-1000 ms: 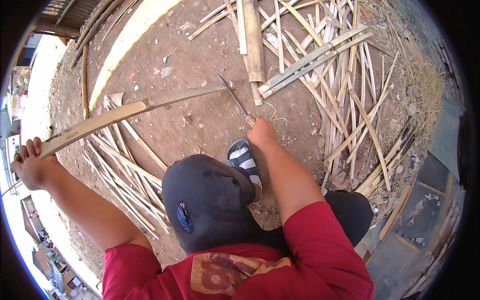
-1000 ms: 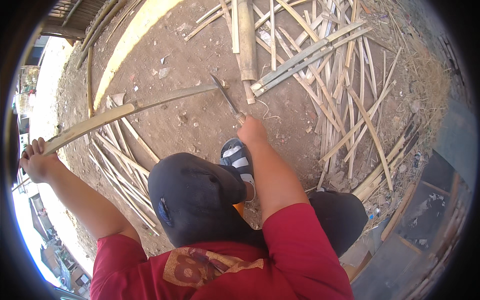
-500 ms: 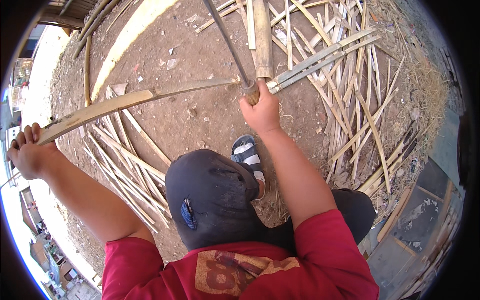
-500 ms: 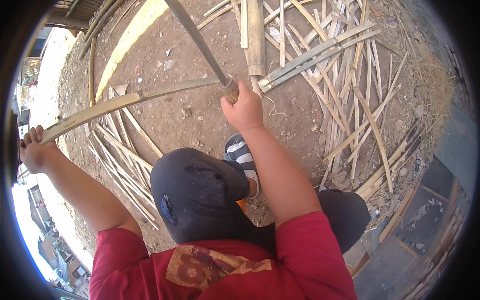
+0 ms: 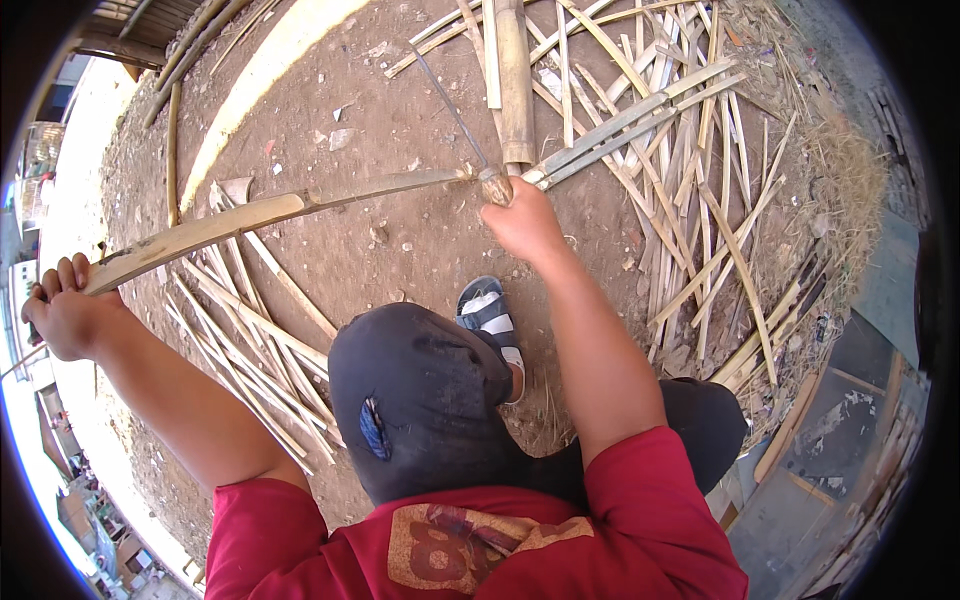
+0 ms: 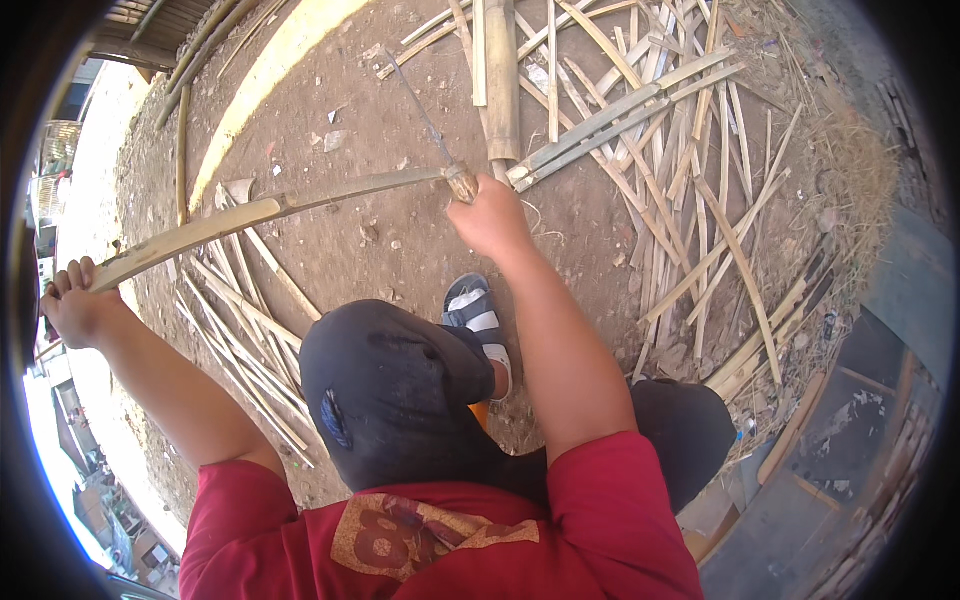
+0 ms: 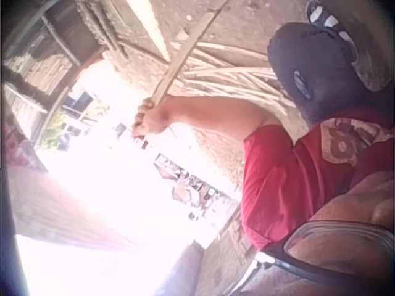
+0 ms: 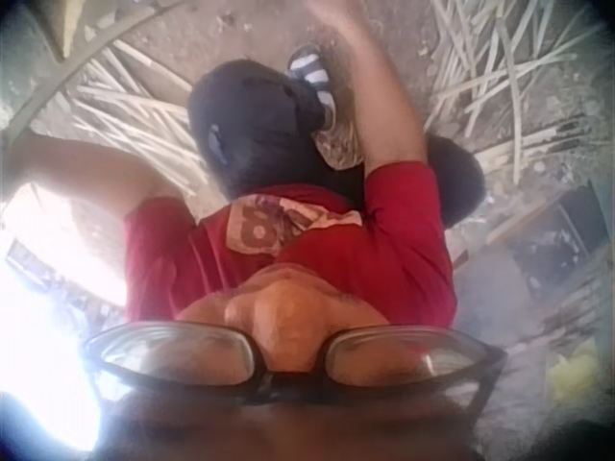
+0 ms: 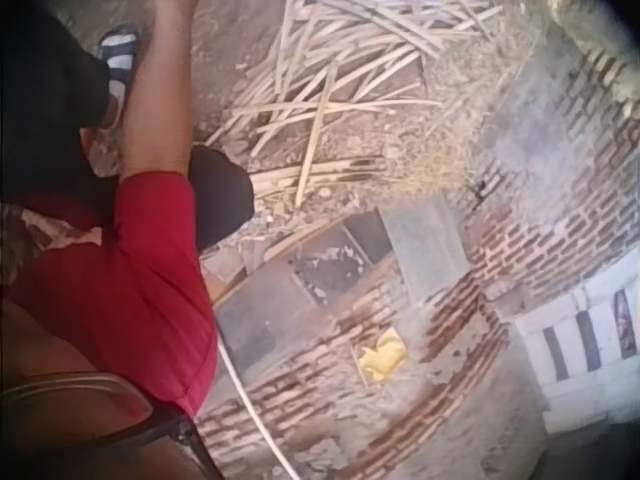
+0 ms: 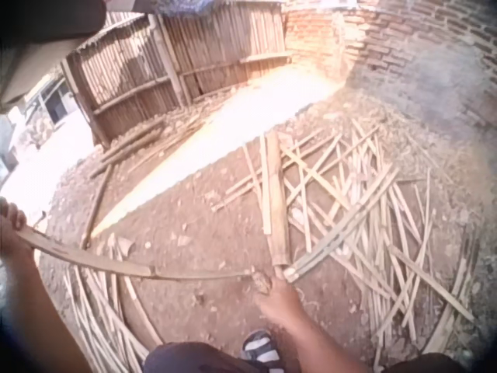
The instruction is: The person uses a blade to shave the outer layer and sharp edges from a piece of bamboo by hand.
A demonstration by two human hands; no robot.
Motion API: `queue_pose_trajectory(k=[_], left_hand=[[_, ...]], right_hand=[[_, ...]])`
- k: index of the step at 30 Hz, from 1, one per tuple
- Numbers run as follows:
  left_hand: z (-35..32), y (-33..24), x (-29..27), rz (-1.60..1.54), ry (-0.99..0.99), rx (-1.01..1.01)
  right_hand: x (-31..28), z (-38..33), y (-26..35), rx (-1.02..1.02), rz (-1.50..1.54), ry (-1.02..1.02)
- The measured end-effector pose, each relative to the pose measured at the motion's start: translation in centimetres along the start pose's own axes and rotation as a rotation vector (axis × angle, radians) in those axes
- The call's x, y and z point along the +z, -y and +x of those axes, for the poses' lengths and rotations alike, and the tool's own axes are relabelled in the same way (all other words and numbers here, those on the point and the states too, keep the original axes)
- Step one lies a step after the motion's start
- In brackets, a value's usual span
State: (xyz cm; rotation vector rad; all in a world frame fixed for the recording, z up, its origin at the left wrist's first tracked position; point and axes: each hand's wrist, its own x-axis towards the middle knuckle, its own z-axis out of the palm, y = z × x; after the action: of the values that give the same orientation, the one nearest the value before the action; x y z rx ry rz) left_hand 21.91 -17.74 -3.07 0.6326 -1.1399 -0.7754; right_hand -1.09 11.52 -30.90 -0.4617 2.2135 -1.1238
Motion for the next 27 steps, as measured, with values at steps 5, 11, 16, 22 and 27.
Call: queue_pose_trajectory(k=[5, 11, 16, 22, 27], left_hand=[[0.4, 0.1, -0.1, 0.002, -0.025, -0.005], [-1.1, 0.3, 1.2, 0.093, -0.022, 0.017], [-0.8, 0.5, 0.8, 0.015, -0.021, -0.028], [0.3, 0.8, -0.7, 0.065, -0.045, 0.020], [-1.9, 0.4, 2.3, 0.097, -0.071, -0.006]], right_hand=[[1.6, -1.0, -0.4, -0.145, -0.002, -0.205], [5.3, -1.1, -12.6, 0.328, -0.358, 0.109], [0.6, 1.7, -8.9, 0.508, 0.312, 0.253], [-1.6, -0.9, 2.6, -0.161, 0.247, -0.176], [5.1, -0.9, -13.1, 0.191, -0.414, 0.051]])
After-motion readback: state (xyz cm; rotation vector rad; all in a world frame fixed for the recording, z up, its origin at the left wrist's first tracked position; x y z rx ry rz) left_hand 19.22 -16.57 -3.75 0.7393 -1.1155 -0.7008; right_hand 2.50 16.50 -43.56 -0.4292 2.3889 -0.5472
